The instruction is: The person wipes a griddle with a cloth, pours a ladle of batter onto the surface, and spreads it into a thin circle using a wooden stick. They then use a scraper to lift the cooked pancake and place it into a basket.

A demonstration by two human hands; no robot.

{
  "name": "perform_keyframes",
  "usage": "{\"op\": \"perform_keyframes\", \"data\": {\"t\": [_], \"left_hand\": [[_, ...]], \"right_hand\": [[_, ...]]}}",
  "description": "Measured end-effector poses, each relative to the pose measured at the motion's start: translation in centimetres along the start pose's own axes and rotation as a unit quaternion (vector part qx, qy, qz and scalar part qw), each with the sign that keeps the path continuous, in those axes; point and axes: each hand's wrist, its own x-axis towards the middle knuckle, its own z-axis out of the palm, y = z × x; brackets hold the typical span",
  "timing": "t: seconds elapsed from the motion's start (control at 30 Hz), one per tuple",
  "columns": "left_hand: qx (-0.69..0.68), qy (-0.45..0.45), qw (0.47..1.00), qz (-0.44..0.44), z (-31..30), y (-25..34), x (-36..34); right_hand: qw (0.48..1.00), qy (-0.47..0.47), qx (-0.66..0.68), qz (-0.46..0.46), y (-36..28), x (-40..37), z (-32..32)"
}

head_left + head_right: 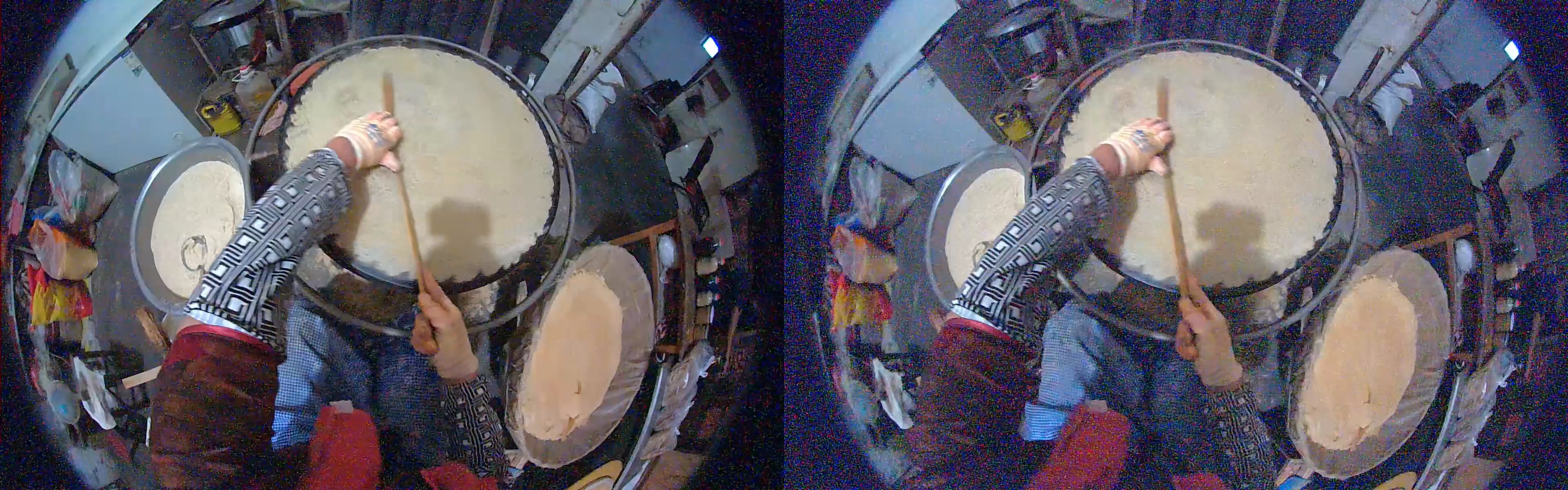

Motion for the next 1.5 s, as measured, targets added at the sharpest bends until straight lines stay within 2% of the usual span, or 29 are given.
{"op": "perform_keyframes", "data": {"t": [0.07,0.13,0.2,0.27,0.3,0.33,0.4,0.43,0.47,0.5,0.53,0.57,0.63,0.67,0.73,0.77,0.8,0.83,0.9,0.93,1.0,1.03,1.07,1.1,1.2,1.27,1.33,1.43,1.5], "left_hand": [[-0.017,0.025,0.998,-0.047,0.0,-1.8,-3.5],[0.011,0.079,0.996,-0.025,-1.2,-2.2,-7.7],[0.037,0.021,0.995,-0.086,-3.2,-1.5,-12.4],[0.072,0.015,0.992,-0.107,-2.6,-1.5,-18.0],[0.048,0.0,0.992,-0.115,-5.0,0.4,-20.3],[0.013,-0.047,0.985,-0.163,-5.7,1.9,-22.3],[0.0,0.066,0.986,-0.155,-5.2,3.8,-26.5],[-0.005,0.065,0.985,-0.159,-5.2,4.7,-27.0],[0.001,0.074,0.982,-0.172,-5.0,6.0,-27.4],[0.006,0.085,0.979,-0.185,-4.7,7.2,-27.7],[0.001,0.09,0.978,-0.191,-4.0,8.3,-27.7],[0.0,0.084,0.983,-0.162,-3.0,9.4,-27.3],[0.002,0.115,0.988,-0.108,-2.6,12.8,-24.7],[-0.078,0.127,0.984,-0.099,-4.6,15.1,-22.3],[-0.105,0.192,0.975,-0.039,-7.1,20.9,-16.8],[-0.189,0.169,0.967,-0.007,-8.4,22.9,-13.7],[-0.188,0.151,0.97,0.018,-7.4,24.7,-11.2],[-0.187,0.133,0.972,0.056,-9.4,26.4,-8.6],[-0.198,0.135,0.962,0.129,-7.4,28.3,-3.8],[-0.201,0.135,0.961,0.134,-6.3,28.8,-1.9],[-0.137,-0.003,0.977,0.164,-3.6,29.6,1.1],[-0.14,-0.005,0.975,0.171,-3.2,29.6,1.7],[-0.086,-0.068,0.982,0.157,-2.9,29.5,2.2],[-0.026,-0.129,0.981,0.142,-2.6,29.1,2.9],[0.018,-0.101,0.987,0.123,0.1,27.5,4.2],[0.007,-0.096,0.987,0.126,-1.5,25.7,4.5],[-0.032,-0.129,0.988,0.082,-2.3,23.7,4.6],[-0.009,-0.08,0.994,0.076,-1.3,20.1,3.4],[0.007,-0.06,0.997,0.055,-0.8,17.7,1.7]], "right_hand": [[1.0,0.016,-0.007,-0.015,0.3,0.6,2.5],[0.993,0.012,-0.105,-0.045,1.6,1.0,4.0],[0.984,0.012,-0.178,-0.015,2.6,0.5,5.6],[0.973,-0.011,-0.222,-0.058,6.7,0.6,4.9],[0.937,0.0,-0.305,-0.168,8.5,0.6,4.1],[0.937,-0.001,-0.305,-0.17,8.8,-0.6,3.7],[0.841,0.064,-0.477,-0.247,8.6,-3.1,1.9],[0.848,0.075,-0.429,-0.301,9.1,-3.8,-0.2],[0.839,0.122,-0.441,-0.295,8.5,-5.1,-1.9],[0.783,0.174,-0.441,-0.402,8.6,-5.1,-4.3],[0.887,0.205,-0.362,-0.201,5.9,-7.7,-5.0],[0.918,0.261,-0.237,-0.181,4.4,-8.8,-5.1],[0.915,0.294,-0.172,-0.215,3.2,-10.5,-5.8],[0.919,0.293,-0.135,-0.225,2.9,-11.0,-5.5],[0.914,0.3,-0.178,-0.205,4.6,-12.9,-5.6],[0.91,0.293,-0.23,-0.182,5.8,-13.7,-5.4],[0.91,0.285,-0.243,-0.179,7.9,-14.3,-5.9],[0.922,0.289,-0.201,-0.163,8.1,-15.5,-4.6],[0.93,0.297,-0.156,-0.148,8.6,-16.8,-3.2],[0.935,0.308,-0.102,-0.145,9.2,-17.0,-3.0],[0.934,0.326,-0.039,-0.143,9.6,-16.9,-3.6],[0.956,0.271,-0.015,-0.11,9.8,-16.1,-4.4],[0.974,0.214,0.007,-0.076,9.8,-15.5,-5.1],[0.98,0.143,0.113,-0.08,9.7,-15.1,-5.5],[0.972,0.104,0.203,-0.059,8.3,-14.0,-5.7],[0.974,0.087,0.201,-0.06,7.2,-12.7,-5.6],[0.975,0.069,0.2,-0.06,6.2,-11.3,-5.4],[0.987,0.058,0.137,-0.064,5.0,-8.5,-5.1],[0.994,0.079,0.025,-0.068,4.4,-7.2,-4.1]]}}
